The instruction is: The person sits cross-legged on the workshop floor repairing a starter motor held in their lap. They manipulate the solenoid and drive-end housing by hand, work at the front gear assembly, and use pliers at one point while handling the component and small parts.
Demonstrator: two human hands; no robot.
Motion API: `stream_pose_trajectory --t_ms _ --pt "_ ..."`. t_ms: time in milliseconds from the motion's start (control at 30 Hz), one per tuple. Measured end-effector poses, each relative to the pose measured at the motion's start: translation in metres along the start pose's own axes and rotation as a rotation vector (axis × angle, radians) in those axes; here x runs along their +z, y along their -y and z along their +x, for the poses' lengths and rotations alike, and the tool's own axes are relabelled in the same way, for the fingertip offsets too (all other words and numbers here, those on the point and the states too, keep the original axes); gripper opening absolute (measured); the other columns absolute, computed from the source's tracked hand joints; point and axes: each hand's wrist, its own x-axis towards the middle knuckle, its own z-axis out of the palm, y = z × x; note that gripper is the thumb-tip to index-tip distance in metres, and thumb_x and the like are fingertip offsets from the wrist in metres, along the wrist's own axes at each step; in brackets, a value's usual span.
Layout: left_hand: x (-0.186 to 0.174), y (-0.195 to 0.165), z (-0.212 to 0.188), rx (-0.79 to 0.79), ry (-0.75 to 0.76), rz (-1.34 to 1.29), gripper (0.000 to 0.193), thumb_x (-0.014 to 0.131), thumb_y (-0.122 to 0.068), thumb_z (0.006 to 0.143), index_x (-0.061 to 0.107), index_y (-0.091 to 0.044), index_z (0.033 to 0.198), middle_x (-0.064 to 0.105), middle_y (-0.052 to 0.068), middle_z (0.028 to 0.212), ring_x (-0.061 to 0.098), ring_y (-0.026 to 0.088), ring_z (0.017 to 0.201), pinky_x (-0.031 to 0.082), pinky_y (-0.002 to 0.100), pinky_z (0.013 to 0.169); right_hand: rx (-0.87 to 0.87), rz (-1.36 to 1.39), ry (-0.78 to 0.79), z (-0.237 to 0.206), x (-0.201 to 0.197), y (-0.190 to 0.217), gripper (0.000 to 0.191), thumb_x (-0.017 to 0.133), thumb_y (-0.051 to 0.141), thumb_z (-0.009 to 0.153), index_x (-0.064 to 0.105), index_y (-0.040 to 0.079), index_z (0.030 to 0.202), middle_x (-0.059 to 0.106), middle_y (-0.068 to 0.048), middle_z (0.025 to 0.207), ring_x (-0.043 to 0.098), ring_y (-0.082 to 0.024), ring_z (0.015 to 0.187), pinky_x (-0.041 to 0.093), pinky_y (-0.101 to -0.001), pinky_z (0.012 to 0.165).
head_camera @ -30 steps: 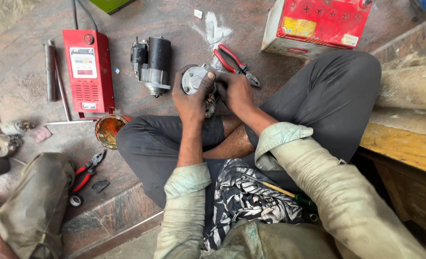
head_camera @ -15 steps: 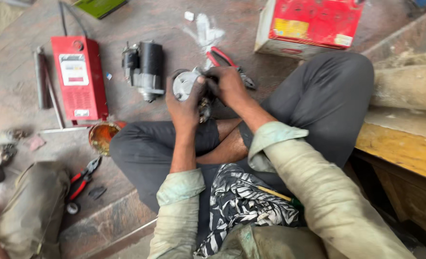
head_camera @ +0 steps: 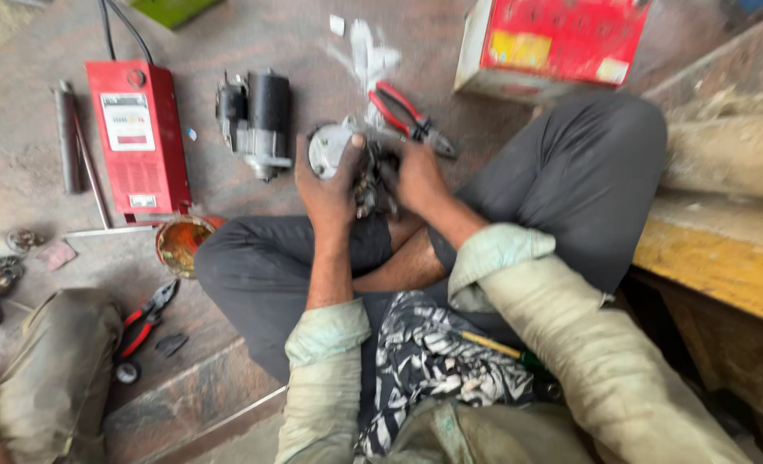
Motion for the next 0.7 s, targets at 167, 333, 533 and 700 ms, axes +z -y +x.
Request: stream_pose_trajectory --t_ms 167,333,533,700 --pt "0.002 0.001 -0.001 -0.023 0.01 -0.021 0.043 0.084 -0.029 0.089 0.064 0.0 0.116 0.07 0.007 0.102 0.063 0.015 0.094 0.054 0.03 0.088 -0.171 -0.118 -0.185 0.004 0.008 -0.008 0.022 0.079 0.008 0.079 0.073 0.0 0.1 0.073 -0.024 0.094 0.069 -0.043 0.086 0.053 -0.0493 0.077" --pt "0.002 0.0 -0.003 -0.054 -0.051 0.013 0.045 0.084 -0.03 0.088 0.064 0.0 0.116 0.072 0.007 0.103 0.066 0.015 0.094 0.055 0.03 0.087 -0.013 0.013 -0.024 0.003 0.007 -0.005 0.022 0.071 0.002 0.082 0.073 0.001 0.104 0.074 -0.02 0.092 0.072 -0.037 0.085 0.056 -0.043 0.076" --pt "0.011 0.008 -0.008 -0.046 -0.128 -0.038 0.054 0.081 -0.039 0.089 0.064 0.002 0.12 0.072 0.013 0.106 0.066 0.02 0.097 0.054 0.033 0.091 0.134 0.061 -0.041 -0.001 0.005 0.006 0.016 0.072 0.004 0.083 0.07 0.0 0.098 0.074 -0.018 0.088 0.073 -0.029 0.078 0.056 -0.0392 0.072" --pt "0.015 0.012 -0.009 0.047 -0.285 0.312 0.075 0.089 -0.042 0.089 0.055 0.01 0.131 0.066 0.023 0.114 0.063 0.03 0.106 0.048 0.042 0.093 0.083 0.028 -0.015 0.004 0.004 0.002 0.021 0.071 0.003 0.081 0.072 0.0 0.102 0.074 -0.02 0.088 0.072 -0.03 0.078 0.055 -0.0399 0.071"
